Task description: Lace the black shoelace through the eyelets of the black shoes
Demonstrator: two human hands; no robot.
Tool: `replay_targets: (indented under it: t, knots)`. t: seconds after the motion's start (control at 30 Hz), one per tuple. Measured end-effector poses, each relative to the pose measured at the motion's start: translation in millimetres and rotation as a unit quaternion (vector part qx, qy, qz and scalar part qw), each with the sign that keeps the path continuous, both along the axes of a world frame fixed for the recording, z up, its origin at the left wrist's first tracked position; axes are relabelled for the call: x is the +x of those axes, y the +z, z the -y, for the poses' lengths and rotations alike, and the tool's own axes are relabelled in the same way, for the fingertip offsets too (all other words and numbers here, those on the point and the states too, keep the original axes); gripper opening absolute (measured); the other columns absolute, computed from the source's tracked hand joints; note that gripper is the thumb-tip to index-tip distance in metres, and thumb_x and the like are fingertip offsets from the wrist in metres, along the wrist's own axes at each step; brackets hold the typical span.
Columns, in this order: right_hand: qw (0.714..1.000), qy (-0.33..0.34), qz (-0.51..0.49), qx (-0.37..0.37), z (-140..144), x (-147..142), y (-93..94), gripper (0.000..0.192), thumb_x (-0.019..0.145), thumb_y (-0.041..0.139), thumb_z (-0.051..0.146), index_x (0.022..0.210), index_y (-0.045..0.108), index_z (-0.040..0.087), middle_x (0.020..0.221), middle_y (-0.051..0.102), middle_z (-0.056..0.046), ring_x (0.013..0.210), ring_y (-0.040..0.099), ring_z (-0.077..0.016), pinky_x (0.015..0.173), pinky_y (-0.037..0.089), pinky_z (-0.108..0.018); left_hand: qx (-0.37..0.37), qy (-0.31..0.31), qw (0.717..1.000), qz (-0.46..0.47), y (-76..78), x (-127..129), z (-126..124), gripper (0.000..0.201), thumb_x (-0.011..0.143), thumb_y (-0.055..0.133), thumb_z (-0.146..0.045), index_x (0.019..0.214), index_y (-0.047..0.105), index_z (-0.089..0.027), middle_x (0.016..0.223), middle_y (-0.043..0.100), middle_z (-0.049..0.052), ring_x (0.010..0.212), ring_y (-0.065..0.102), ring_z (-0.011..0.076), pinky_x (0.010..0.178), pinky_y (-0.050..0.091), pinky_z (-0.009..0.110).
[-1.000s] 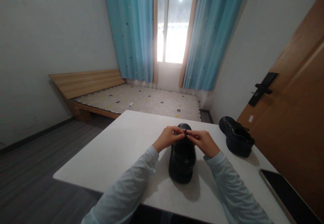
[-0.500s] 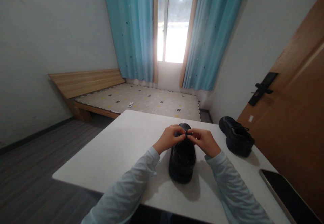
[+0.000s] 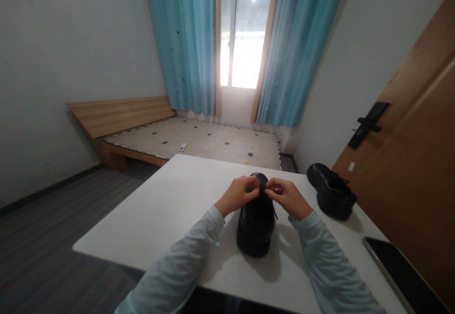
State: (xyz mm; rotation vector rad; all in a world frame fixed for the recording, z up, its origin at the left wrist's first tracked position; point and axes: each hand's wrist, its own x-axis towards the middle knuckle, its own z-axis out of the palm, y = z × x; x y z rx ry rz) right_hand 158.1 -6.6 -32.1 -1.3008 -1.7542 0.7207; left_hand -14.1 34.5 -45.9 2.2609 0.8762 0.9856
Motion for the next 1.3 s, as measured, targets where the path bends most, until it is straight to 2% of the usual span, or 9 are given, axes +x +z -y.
replay_targets:
  t: [0.23,0.37,0.63,0.87,1.13,1.3]
  knots:
    - [0.997,0.022,-0.026,-0.070,-0.3,10.1,4.5,0.013,0.064,0.059,0.027,0.066,0.055,0.015,0.053,0.052,0.003,0.049,0.049,-0.0093,0.048,0.038,-0.022,-0.026,0.012,1.000,-0.006,2.5,-5.0,-2.5,0.007,0.068,0.052,-0.016,0.063,0.055,-0.014,0.065,0.056,-0.003,0.066,0.050,0.0108,0.066,0.038,0.021]
    - [0.994,0.025,-0.024,-0.107,1.9,12.1,9.5,0.014,0.065,0.058,0.028,0.064,0.053,0.015,0.047,0.050,0.005,0.042,0.042,-0.0065,0.042,0.031,-0.020,-0.038,0.005,0.999,-0.010,4.0,-7.0,-3.9,0.009,0.068,0.050,-0.016,0.060,0.054,-0.014,0.066,0.055,-0.001,0.067,0.050,0.0113,0.067,0.038,0.022]
    - [0.989,0.033,-0.024,-0.140,2.1,15.6,12.7,0.016,0.063,0.060,0.030,0.064,0.053,0.015,0.045,0.050,0.005,0.037,0.034,-0.0034,0.037,0.020,-0.018,-0.050,-0.008,0.999,-0.015,-0.2,-8.9,-8.5,0.011,0.067,0.049,-0.015,0.057,0.053,-0.014,0.068,0.051,-0.001,0.066,0.048,0.0104,0.067,0.037,0.022]
    - [0.986,0.043,-0.021,-0.162,-0.7,22.4,7.5,0.016,0.062,0.060,0.029,0.064,0.053,0.015,0.044,0.049,0.006,0.036,0.032,-0.0033,0.037,0.018,-0.018,-0.064,-0.018,0.997,-0.040,-4.4,-10.4,-13.1,0.012,0.069,0.049,-0.019,0.057,0.051,-0.014,0.064,0.047,-0.003,0.062,0.044,0.0097,0.062,0.034,0.022]
    - [0.978,0.070,-0.014,-0.194,-9.6,34.1,-6.8,0.015,0.062,0.059,0.029,0.065,0.051,0.016,0.041,0.047,0.007,0.034,0.029,-0.0023,0.035,0.017,-0.017,-0.062,-0.024,0.995,-0.069,-3.1,-12.5,-13.0,0.012,0.069,0.049,-0.019,0.058,0.052,-0.014,0.062,0.045,-0.003,0.061,0.043,0.0093,0.060,0.032,0.021]
    - [0.973,0.083,-0.031,-0.212,-12.0,38.4,-11.5,0.016,0.062,0.059,0.029,0.064,0.051,0.016,0.039,0.044,0.009,0.033,0.029,-0.0023,0.035,0.017,-0.017,-0.042,-0.029,0.996,-0.078,-3.2,-14.2,-13.9,0.012,0.068,0.049,-0.019,0.058,0.054,-0.014,0.061,0.044,-0.003,0.060,0.043,0.0087,0.059,0.031,0.021]
